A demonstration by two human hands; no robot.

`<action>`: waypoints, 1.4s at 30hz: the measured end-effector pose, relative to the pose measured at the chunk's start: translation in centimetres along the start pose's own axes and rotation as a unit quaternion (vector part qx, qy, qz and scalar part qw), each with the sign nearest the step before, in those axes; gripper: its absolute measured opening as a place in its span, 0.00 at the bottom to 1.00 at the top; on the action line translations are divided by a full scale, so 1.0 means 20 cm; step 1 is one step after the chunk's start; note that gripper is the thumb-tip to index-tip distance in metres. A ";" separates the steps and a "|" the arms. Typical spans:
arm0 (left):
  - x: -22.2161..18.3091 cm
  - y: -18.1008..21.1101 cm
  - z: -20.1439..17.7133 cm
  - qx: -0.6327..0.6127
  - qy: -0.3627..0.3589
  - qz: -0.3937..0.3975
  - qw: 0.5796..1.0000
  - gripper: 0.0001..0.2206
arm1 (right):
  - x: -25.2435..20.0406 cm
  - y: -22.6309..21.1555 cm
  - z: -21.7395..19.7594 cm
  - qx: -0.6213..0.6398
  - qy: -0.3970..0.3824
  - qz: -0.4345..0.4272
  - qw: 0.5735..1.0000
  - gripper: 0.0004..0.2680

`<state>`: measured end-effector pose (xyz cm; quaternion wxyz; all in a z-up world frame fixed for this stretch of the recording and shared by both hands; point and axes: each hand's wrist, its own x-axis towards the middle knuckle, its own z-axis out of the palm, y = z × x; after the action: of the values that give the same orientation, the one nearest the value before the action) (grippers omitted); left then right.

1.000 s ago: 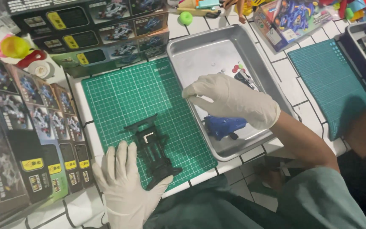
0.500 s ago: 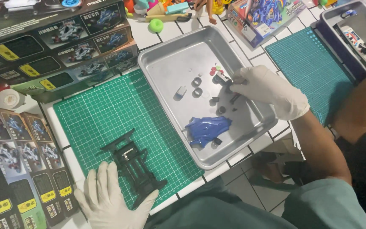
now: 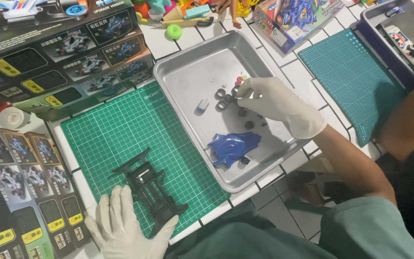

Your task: Unbox and assemble a toy car model kit on a cutting mat

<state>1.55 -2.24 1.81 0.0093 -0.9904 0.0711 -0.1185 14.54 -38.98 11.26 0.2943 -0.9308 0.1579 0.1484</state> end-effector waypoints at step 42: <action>0.03 0.00 -0.04 -0.033 0.047 0.018 0.998 0.55 | 0.01 0.13 -0.06 -0.161 -0.031 -0.028 0.986 0.14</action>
<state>1.96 -2.42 2.71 -0.0250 -0.9821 0.0927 -0.1619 13.96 -41.86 10.84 0.1493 -0.9651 0.0968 0.1923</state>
